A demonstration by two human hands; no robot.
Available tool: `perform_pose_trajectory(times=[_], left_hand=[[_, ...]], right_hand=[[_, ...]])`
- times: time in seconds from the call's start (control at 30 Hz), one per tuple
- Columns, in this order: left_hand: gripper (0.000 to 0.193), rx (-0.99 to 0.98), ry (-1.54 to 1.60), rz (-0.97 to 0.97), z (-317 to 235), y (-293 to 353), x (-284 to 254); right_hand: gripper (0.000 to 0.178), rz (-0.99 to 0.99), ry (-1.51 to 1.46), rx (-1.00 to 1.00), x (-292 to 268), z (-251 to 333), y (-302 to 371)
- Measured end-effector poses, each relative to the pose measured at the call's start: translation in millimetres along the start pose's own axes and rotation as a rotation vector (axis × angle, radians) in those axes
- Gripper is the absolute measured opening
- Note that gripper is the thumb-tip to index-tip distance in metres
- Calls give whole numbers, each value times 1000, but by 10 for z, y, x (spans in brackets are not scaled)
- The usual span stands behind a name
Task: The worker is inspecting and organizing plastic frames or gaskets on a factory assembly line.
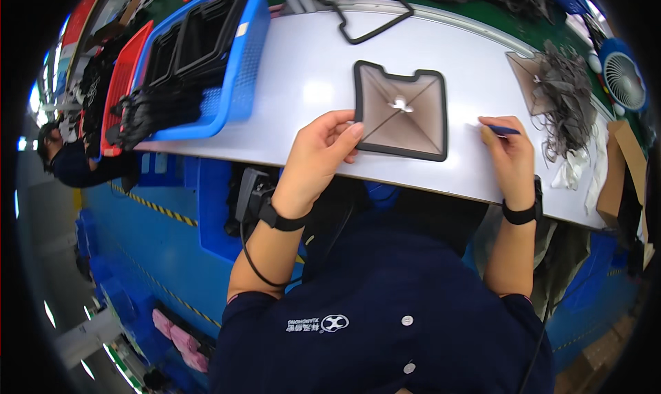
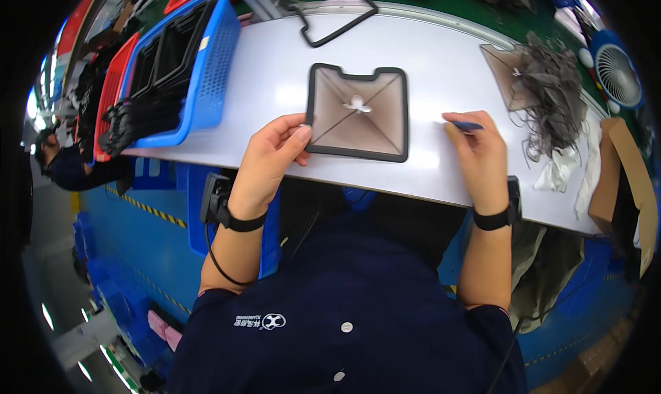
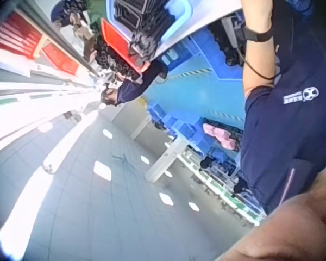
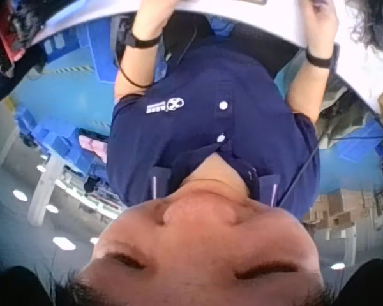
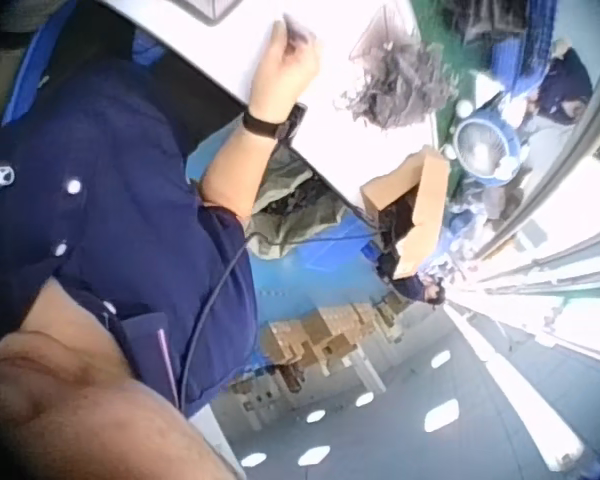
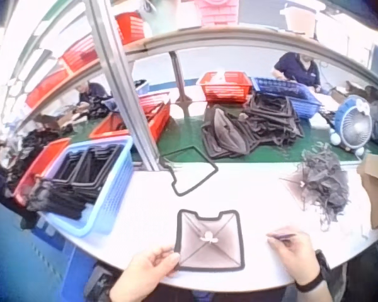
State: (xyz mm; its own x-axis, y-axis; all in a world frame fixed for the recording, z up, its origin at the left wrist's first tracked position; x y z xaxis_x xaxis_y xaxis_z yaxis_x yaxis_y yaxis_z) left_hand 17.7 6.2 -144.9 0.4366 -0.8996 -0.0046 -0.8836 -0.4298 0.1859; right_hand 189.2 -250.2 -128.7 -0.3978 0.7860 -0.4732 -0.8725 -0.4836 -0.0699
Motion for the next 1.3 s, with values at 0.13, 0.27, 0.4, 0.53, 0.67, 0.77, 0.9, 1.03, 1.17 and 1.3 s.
perform_pose_trajectory(times=[0.13,0.27,0.4,0.53,0.67,0.77,0.9,1.03,1.17,1.3], left_hand=[[33,179,-458,-90,-247,-88,-237],[25,424,-708,-166,-770,-122,-306],[23,787,-908,-234,-1376,-84,-271],[17,1006,-1035,-300,-2131,16,-42],[15,1100,-1268,-329,-2409,5,67],[22,1171,-1582,-494,-2339,-19,-87],[18,966,-1789,-380,-2036,-61,-293],[16,851,-1912,-203,-1588,-42,-447],[7,768,-1850,-112,-1405,42,-527],[16,776,-1750,-345,-1605,22,-737]], right_hand=[[21,-59,-51,-19,-93,59,51],[20,55,-214,-17,160,370,270],[19,438,-370,-175,865,928,588],[31,700,-304,-568,1472,1512,963],[31,821,-393,-673,2030,1798,1215],[31,912,-424,-684,2125,1960,1440],[29,902,-445,-703,1787,2086,1504],[34,709,-532,-907,1180,2493,1423],[31,751,-367,-954,1064,2717,1444],[42,875,-261,-957,1378,2635,1725]])
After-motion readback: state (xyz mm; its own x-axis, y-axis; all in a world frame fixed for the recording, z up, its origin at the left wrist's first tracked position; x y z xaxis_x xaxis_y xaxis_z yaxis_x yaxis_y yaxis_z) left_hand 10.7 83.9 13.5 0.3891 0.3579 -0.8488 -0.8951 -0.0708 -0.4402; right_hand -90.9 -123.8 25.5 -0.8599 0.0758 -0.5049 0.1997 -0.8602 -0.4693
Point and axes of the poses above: each hand's wrist, its own y-axis away from the middle knuckle, its own x-axis out of the palm, z = x × y, the point moved 9 cm from there along -y, towards the middle knuckle, and after that the axes turned 7 degrees about x, right-handed, at the moved point
